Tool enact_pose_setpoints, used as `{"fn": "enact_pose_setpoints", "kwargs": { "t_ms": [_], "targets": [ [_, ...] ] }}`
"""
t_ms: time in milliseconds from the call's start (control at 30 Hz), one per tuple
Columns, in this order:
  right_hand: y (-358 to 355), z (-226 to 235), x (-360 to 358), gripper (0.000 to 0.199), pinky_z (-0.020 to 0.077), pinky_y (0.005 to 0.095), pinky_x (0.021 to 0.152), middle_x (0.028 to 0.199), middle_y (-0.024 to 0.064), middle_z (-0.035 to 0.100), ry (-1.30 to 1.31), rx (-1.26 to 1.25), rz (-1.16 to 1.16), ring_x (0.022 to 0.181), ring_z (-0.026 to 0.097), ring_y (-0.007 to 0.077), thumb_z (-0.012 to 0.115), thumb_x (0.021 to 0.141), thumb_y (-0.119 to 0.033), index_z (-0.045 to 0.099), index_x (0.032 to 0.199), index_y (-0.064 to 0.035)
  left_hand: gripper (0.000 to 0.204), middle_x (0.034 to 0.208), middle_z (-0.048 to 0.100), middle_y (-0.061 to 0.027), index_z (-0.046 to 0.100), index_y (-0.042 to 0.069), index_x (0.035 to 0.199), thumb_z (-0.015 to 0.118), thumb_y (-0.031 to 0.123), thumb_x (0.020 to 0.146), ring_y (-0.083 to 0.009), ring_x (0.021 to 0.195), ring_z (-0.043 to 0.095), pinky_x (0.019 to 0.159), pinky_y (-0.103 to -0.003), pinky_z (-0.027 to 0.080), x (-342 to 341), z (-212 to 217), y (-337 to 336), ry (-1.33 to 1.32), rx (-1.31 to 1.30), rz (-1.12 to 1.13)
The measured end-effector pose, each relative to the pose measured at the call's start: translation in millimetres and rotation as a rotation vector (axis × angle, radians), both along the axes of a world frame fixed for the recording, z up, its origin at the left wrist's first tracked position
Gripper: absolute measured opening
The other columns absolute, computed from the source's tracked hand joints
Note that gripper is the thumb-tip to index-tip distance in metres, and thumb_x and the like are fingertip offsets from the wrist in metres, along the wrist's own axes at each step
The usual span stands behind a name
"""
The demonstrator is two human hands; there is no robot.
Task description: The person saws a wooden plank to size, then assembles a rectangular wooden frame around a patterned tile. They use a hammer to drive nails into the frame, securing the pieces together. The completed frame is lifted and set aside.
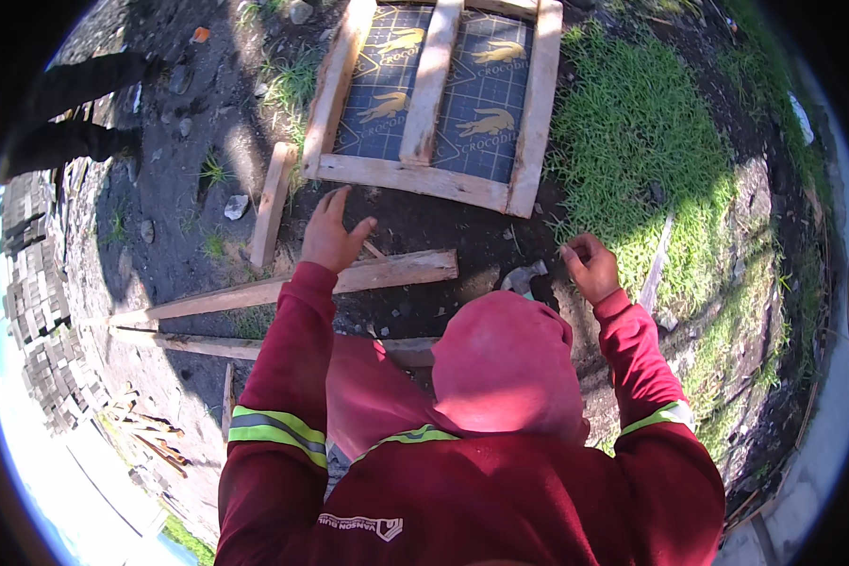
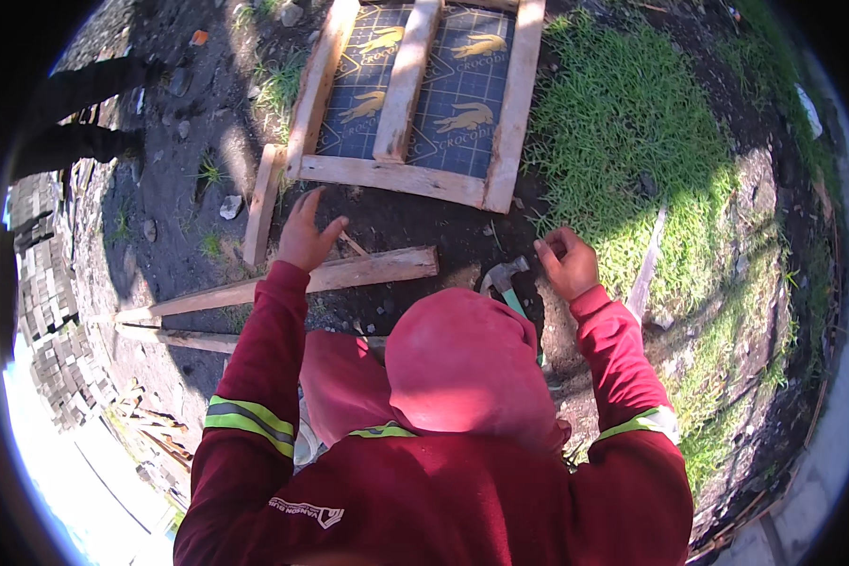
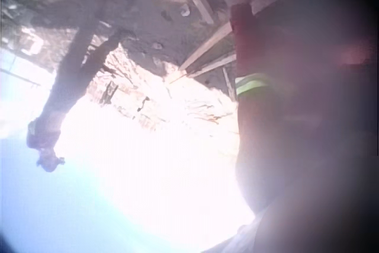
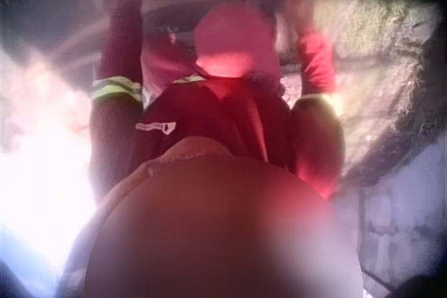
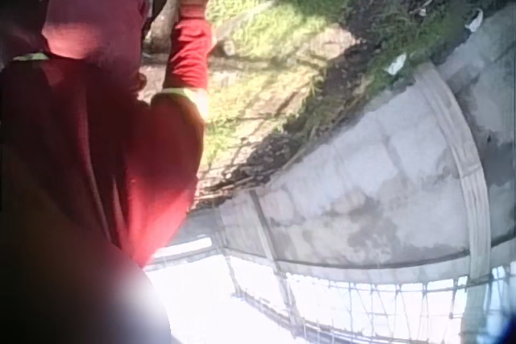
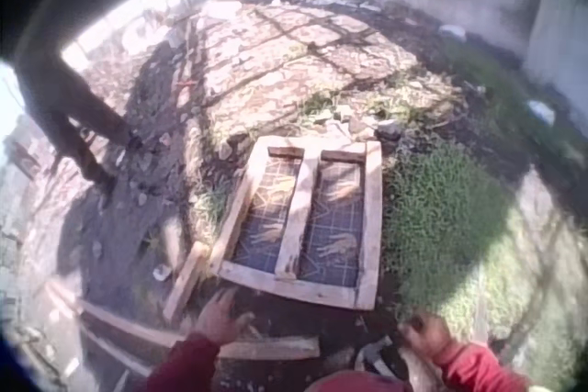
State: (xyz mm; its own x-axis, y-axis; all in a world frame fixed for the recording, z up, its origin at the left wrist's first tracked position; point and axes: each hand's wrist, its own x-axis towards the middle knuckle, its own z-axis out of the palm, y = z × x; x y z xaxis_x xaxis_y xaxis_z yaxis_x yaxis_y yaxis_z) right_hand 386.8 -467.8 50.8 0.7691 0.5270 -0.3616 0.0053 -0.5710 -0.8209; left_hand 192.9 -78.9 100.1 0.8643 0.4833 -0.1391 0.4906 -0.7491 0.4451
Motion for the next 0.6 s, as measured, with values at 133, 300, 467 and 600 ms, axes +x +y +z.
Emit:
{"fn": "enact_pose_setpoints", "kwargs": {
  "t_ms": [133, 300, 467, 600],
  "targets": [
    [-77, 13, -66, 0.050, 0.0520, 0.0435, 0.078, 0.093, 0.0178, 0.066, -0.009, -0.639, 0.257, 0.088, 0.065, 0.0358, 0.065, 0.083, -0.048, 0.059, 0.105, -0.0030, 0.066, 0.128, 0.053, -0.0256, 0.052, 0.001, 0.131, 0.067, 0.045, 0.084, -0.0387, 0.119, 0.052, 0.099, -0.043, 0.044, 73, -24, 29, 0.111, -0.001, -0.032],
    [-79, -8, -109, 0.053, 0.0520, 0.0432, 0.086, 0.108, 0.0194, 0.063, 0.171, -0.747, 0.491, 0.100, 0.064, 0.0353, 0.065, 0.082, -0.047, 0.054, 0.112, -0.0045, 0.065, 0.135, 0.051, -0.0202, 0.052, 0.008, 0.133, 0.067, 0.046, 0.083, -0.0362, 0.125, 0.048, 0.104, -0.047, 0.038, 108, -43, 35, 0.414, -0.132, -0.056],
    [-96, -74, -139, 0.042, 0.0520, 0.0433, 0.088, 0.118, 0.0191, 0.060, 0.269, -1.030, 0.561, 0.106, 0.063, 0.0349, 0.047, 0.088, -0.025, 0.045, 0.126, -0.0077, 0.067, 0.141, 0.047, -0.0096, 0.047, 0.019, 0.137, 0.072, 0.040, 0.079, -0.0285, 0.134, 0.041, 0.111, -0.055, 0.026, 83, -34, 34, 0.581, 0.348, -0.201],
    [-114, -96, -144, 0.048, 0.0516, 0.0431, 0.090, 0.136, 0.0149, 0.047, 0.132, -0.944, 0.585, 0.117, 0.054, 0.0363, 0.046, 0.089, -0.029, 0.039, 0.135, -0.0177, 0.065, 0.139, 0.049, -0.0063, 0.048, 0.023, 0.135, 0.074, 0.036, 0.077, -0.0284, 0.133, 0.041, 0.113, -0.057, 0.022, 84, -26, 43, 0.614, 0.425, -0.251]
  ]
}}
